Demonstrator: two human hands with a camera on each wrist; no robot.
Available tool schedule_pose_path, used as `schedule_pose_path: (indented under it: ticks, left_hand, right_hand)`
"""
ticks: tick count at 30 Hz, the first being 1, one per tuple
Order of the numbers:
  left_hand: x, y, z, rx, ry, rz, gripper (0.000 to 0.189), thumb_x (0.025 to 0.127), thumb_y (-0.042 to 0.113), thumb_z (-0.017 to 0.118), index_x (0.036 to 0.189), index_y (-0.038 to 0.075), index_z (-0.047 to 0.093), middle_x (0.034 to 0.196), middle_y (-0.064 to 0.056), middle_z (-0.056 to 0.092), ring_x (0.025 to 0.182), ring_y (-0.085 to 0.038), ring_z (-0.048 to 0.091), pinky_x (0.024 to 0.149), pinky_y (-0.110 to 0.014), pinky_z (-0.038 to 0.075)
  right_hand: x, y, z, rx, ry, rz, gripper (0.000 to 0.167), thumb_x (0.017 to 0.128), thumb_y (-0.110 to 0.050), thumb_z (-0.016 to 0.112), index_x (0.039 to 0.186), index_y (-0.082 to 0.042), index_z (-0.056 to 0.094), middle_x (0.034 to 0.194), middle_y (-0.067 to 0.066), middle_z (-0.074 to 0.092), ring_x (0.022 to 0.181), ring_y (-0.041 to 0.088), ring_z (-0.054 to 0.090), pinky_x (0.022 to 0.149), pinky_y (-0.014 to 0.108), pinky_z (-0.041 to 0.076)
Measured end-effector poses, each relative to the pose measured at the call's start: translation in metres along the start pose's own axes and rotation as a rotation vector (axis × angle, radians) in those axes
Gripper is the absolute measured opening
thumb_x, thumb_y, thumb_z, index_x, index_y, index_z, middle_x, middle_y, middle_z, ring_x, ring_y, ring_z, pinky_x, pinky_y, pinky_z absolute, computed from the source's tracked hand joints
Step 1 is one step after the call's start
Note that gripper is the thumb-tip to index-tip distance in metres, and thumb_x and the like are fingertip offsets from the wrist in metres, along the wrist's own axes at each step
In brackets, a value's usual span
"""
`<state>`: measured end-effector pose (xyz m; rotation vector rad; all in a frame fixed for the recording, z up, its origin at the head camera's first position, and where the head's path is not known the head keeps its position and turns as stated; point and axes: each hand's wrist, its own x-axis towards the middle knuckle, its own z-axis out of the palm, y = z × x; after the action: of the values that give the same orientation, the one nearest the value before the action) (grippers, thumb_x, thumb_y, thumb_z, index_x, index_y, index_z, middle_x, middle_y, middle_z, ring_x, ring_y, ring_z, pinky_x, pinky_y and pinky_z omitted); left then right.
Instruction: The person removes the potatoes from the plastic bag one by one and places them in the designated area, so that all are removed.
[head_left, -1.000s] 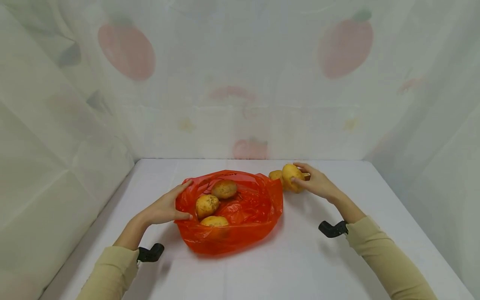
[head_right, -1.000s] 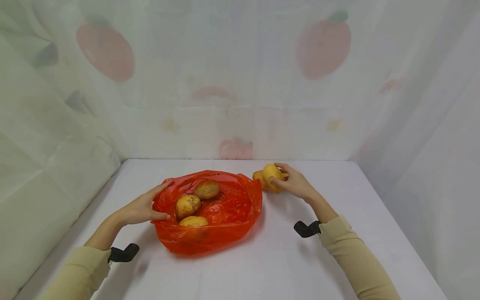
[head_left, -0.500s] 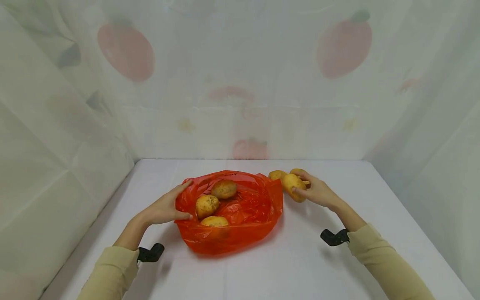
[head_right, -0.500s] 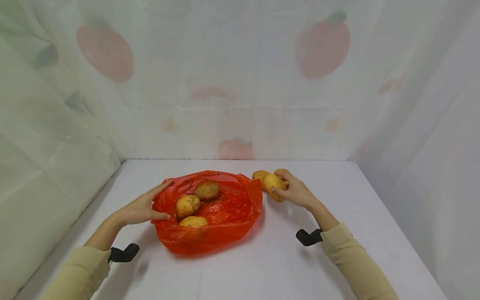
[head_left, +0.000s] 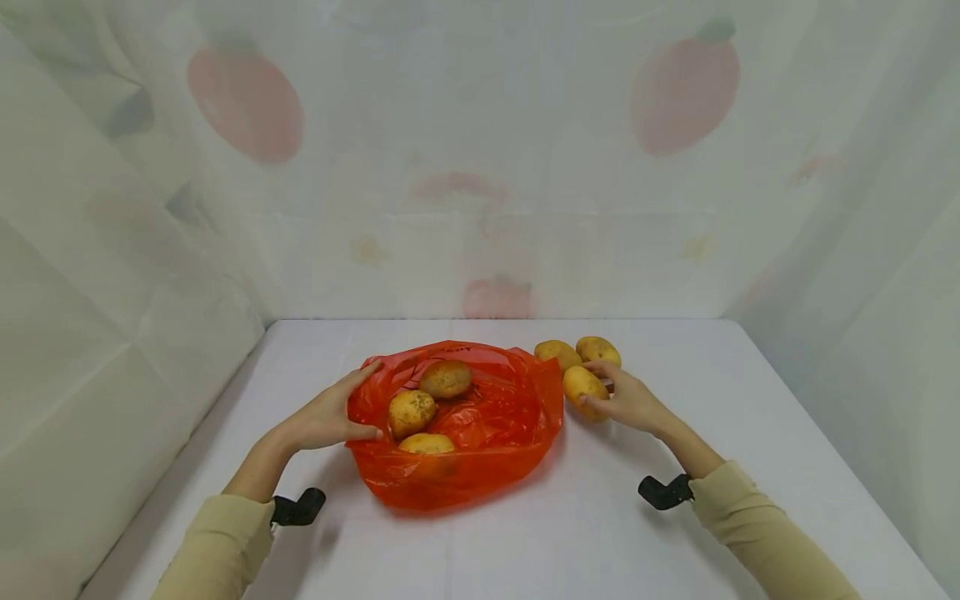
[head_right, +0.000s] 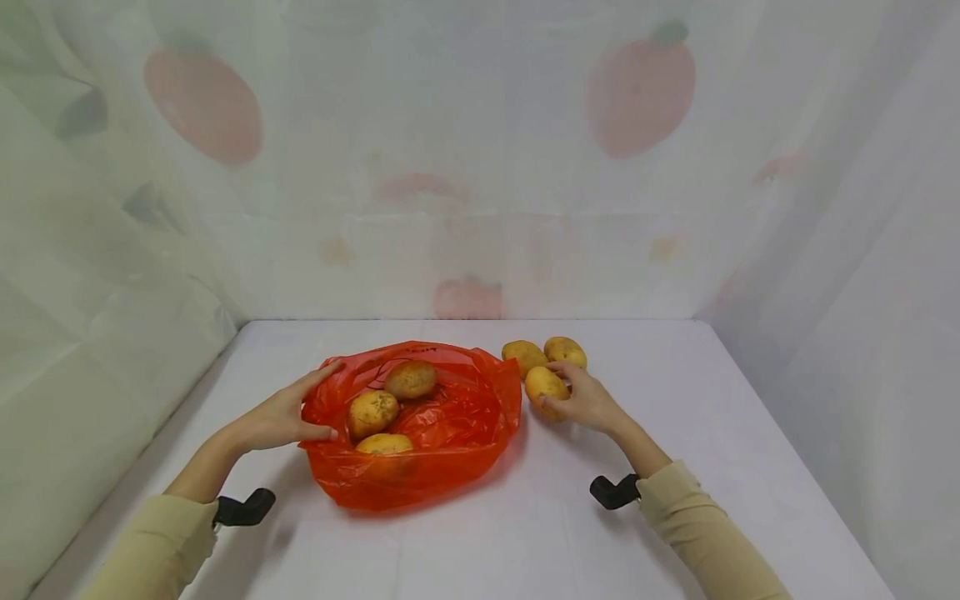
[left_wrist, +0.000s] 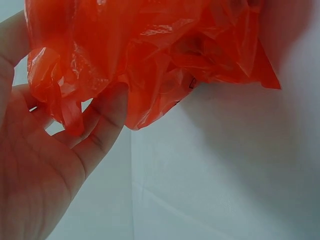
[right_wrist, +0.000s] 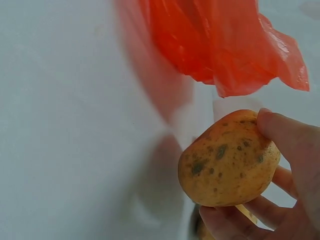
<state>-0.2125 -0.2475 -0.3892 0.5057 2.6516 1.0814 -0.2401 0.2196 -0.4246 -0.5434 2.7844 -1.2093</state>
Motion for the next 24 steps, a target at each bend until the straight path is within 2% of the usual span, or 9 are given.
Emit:
schedule_pose_path:
  ticks: [8, 17, 24]
  left_hand:
    - [0.0, 0.0, 0.0, -0.002, 0.0, 0.001, 0.101, 0.071, 0.033, 0.079, 0.149, 0.02, 0.015, 0.152, -0.013, 0.016, 0.131, -0.04, 0.031, 0.089, -0.047, 0.048]
    - [-0.001, 0.001, 0.0, -0.012, 0.0, -0.009, 0.101, 0.071, 0.031, 0.079, 0.149, 0.02, 0.015, 0.151, -0.015, 0.017, 0.129, -0.041, 0.033, 0.087, -0.046, 0.05]
    - [-0.001, 0.001, 0.001, -0.003, 0.003, -0.007, 0.102, 0.071, 0.032, 0.079, 0.149, 0.02, 0.014, 0.152, -0.014, 0.015, 0.133, -0.04, 0.027, 0.09, -0.048, 0.047]
  right_hand:
    - [0.004, 0.003, 0.011, -0.073, 0.046, -0.068, 0.06, 0.08, -0.023, 0.071, 0.128, 0.002, 0.046, 0.124, 0.02, 0.054, 0.1, 0.032, 0.058, 0.084, 0.045, 0.049]
    - [0.005, -0.001, 0.014, -0.132, 0.049, -0.091, 0.057, 0.079, -0.022, 0.071, 0.127, -0.001, 0.05, 0.122, 0.017, 0.055, 0.098, 0.027, 0.055, 0.083, 0.043, 0.048]
    - [0.007, 0.0, 0.018, -0.162, 0.032, -0.106, 0.057, 0.078, -0.021, 0.071, 0.127, 0.0, 0.05, 0.123, 0.015, 0.055, 0.107, 0.028, 0.054, 0.092, 0.048, 0.044]
